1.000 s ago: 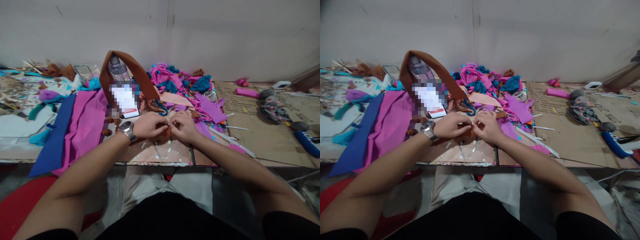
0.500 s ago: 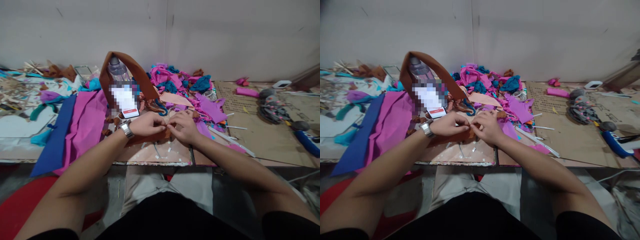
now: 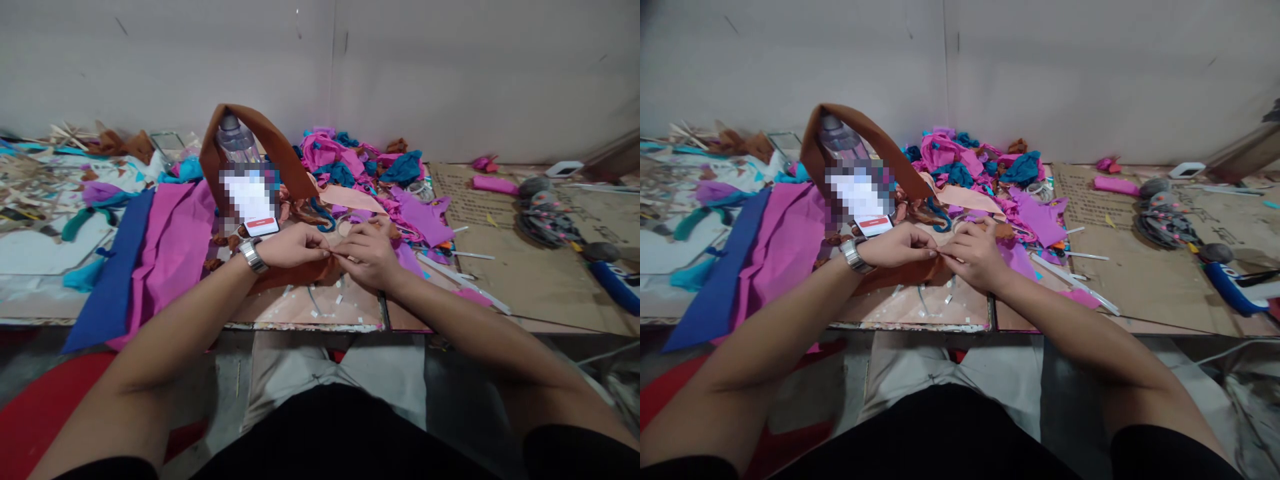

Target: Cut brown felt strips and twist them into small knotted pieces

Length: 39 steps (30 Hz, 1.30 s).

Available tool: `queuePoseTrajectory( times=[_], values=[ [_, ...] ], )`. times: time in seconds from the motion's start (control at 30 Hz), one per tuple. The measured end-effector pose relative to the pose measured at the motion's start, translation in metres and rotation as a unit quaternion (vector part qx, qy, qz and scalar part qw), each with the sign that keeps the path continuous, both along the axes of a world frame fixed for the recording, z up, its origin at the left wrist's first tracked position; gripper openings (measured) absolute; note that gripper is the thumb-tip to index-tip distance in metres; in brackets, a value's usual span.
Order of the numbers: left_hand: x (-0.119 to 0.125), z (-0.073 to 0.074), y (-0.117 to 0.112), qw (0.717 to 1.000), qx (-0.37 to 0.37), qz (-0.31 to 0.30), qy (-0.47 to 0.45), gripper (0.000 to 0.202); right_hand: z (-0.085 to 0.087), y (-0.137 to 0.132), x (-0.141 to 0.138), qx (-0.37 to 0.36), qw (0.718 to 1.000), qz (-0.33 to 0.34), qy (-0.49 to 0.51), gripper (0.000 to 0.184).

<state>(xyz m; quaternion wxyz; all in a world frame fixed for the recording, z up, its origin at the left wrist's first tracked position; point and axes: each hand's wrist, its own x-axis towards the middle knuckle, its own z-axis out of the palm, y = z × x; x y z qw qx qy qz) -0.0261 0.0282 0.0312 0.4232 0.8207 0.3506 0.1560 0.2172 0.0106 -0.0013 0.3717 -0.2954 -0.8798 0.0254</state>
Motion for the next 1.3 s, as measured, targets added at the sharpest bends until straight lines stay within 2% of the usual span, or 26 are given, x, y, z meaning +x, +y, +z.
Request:
queuePoseTrajectory(
  times=[0.27,0.37,0.57,0.77,1.07,1.3],
  values=[
    [0.000,-0.002,0.000,0.999,-0.035,0.023,-0.035,0.031,0.001,-0.001,0.001,0.034,0.999,0.025,-0.010,0.015],
    [0.000,-0.003,0.000,0.998,-0.037,0.031,-0.043,0.036,0.001,-0.001,0.002,0.053,0.998,0.027,-0.020,0.014],
    [0.003,-0.005,-0.001,0.996,-0.047,0.051,-0.058,0.040,0.000,0.000,-0.001,0.021,1.000,0.011,0.014,0.007],
    [0.005,-0.001,-0.005,0.999,0.008,0.045,-0.023,0.032,-0.001,0.000,-0.006,-0.054,0.998,-0.003,0.021,0.012],
    [0.007,0.005,-0.012,0.990,0.139,0.024,0.028,0.030,-0.003,0.001,-0.006,-0.076,0.996,-0.004,0.041,0.006],
    [0.008,0.006,-0.015,0.975,0.213,0.021,0.056,0.028,-0.001,0.002,-0.007,-0.106,0.994,0.005,0.029,0.005]
  ],
)
